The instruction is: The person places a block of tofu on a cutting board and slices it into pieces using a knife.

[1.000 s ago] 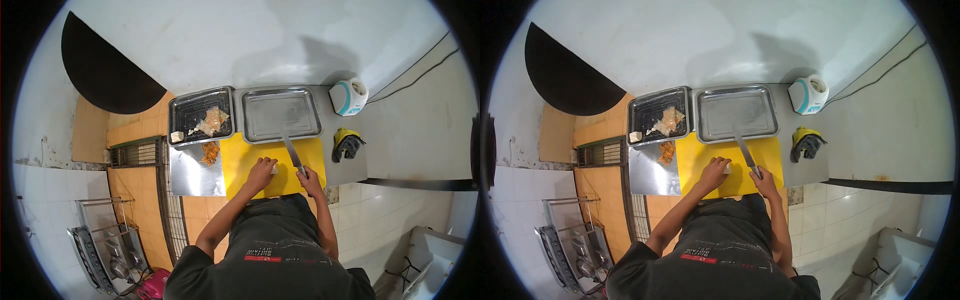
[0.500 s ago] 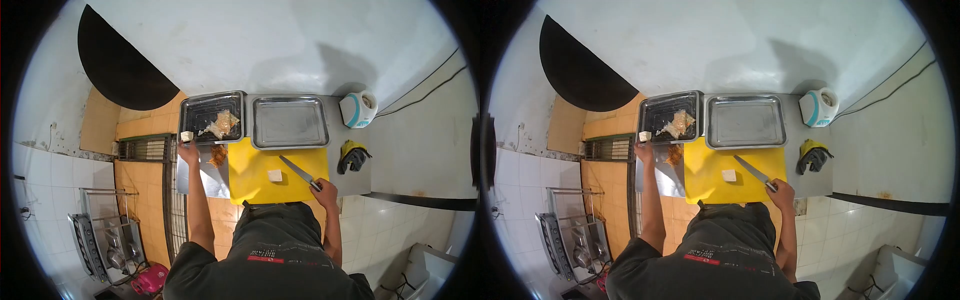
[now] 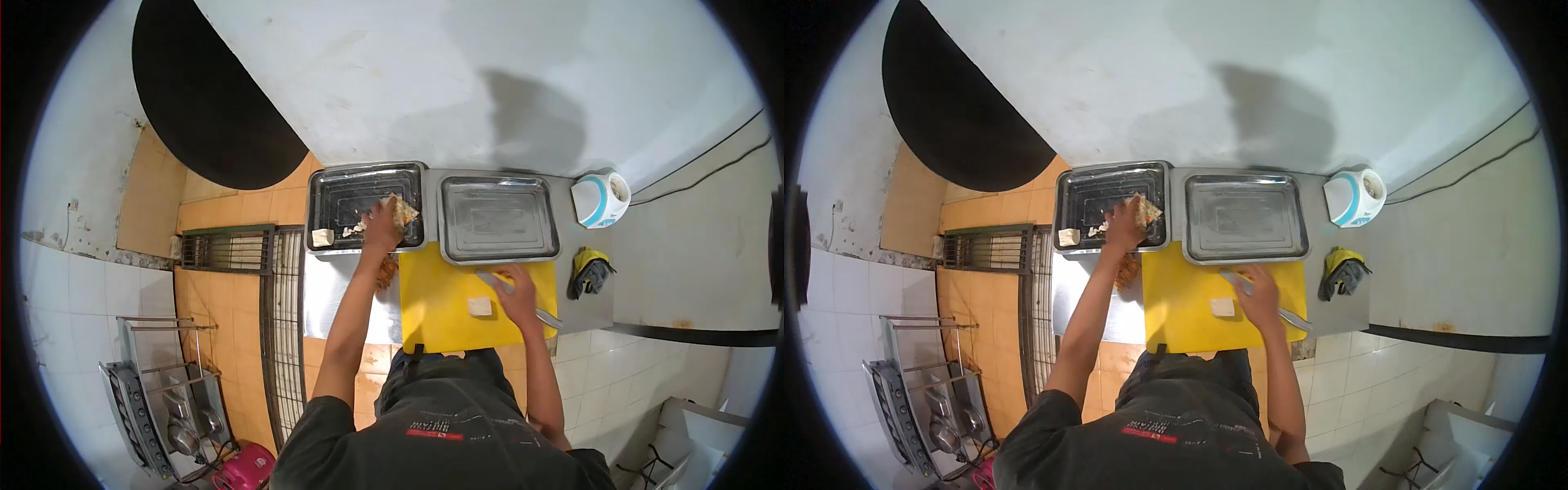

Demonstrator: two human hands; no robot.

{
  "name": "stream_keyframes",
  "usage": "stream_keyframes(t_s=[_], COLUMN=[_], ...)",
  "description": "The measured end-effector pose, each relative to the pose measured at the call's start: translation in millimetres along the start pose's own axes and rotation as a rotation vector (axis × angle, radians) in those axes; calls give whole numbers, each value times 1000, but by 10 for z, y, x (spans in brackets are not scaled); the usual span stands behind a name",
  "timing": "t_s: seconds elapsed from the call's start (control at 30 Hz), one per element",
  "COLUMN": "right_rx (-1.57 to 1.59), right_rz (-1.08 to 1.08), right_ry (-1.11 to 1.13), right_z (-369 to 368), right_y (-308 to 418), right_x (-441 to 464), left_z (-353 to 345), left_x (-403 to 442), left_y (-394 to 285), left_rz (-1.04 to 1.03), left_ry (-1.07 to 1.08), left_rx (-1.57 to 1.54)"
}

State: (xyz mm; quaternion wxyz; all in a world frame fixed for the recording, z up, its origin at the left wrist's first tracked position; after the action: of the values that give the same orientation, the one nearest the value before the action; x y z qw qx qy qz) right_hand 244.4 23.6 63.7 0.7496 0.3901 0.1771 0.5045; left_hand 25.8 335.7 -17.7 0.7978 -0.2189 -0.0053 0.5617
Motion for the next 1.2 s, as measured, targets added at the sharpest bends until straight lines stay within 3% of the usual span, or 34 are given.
stream_keyframes(t_s=[0.1, 0.13, 0.27, 0.33, 0.37, 0.43, 0.6, 0.7, 0.77, 0.8, 0.87, 0.97, 1.03, 1.13, 1.2], right_rx=[-21, 36, -16, -194, -192, -533, -439, -318, 79, 74, 266, 457, 453, 303, 452], right_rz=[256, 240, 367, 488, 495, 439, 368, 367, 403, 402, 341, 160, 45, -27, -64], right_ry=[107, 180, 276, 390, 390, 556, 684, 525, 339, 333, 182, 16, 16, -178, -180], right_z=[-693, -943, -1871, -2087, -2141, -2252, -2450, -2452, -2362, -2251, -1864, -1445, -1183, -861, -658], right_y=[658, 759, 642, 800, 854, 919, 873, 743, 674, 699, 775, 475, 242, -226, -231], right_x=[676, 911, 1642, 1808, 1879, 1948, 2007, 2070, 2188, 2206, 2226, 2189, 2113, 2011, 1899], left_z=[-1, 0, -6, -12, -16, -4, -258, -204, 160, 264, 381, 482, 395, 63, -134], left_x=[-26, -34, -44, 7, 36, 27, 123, 88, -68, -91, -120, -183, -194, -203, -159], left_y=[1, 0, 110, 249, 330, 435, 686, 665, 465, 382, 221, -260, -634, -1172, -1443], left_rz=[-6, -16, -166, -149, -135, -130, -71, -76, -28, -35, -54, -124, -211, -129, -263], left_ry=[-32, -41, -254, -229, -199, -218, -109, -121, -24, -20, 35, 88, 116, 206, 271], left_rx=[-78, -84, -177, -318, -458, -522, -712, -896, -1043, -1045, -1347, -1394, -1419, -1331, -1458])
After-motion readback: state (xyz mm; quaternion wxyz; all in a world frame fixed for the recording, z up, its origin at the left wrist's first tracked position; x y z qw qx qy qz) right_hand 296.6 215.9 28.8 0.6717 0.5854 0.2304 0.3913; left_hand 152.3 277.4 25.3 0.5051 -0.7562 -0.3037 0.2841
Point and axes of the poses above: each hand's wrist, its own x-axis towards the middle knuckle, its own z-axis out of the back of the hand, y = z × x, the point moved 6 cm from there along x, towards the middle knuckle, and after that the axes turned 7 degrees about z, right-handed, at the moved point
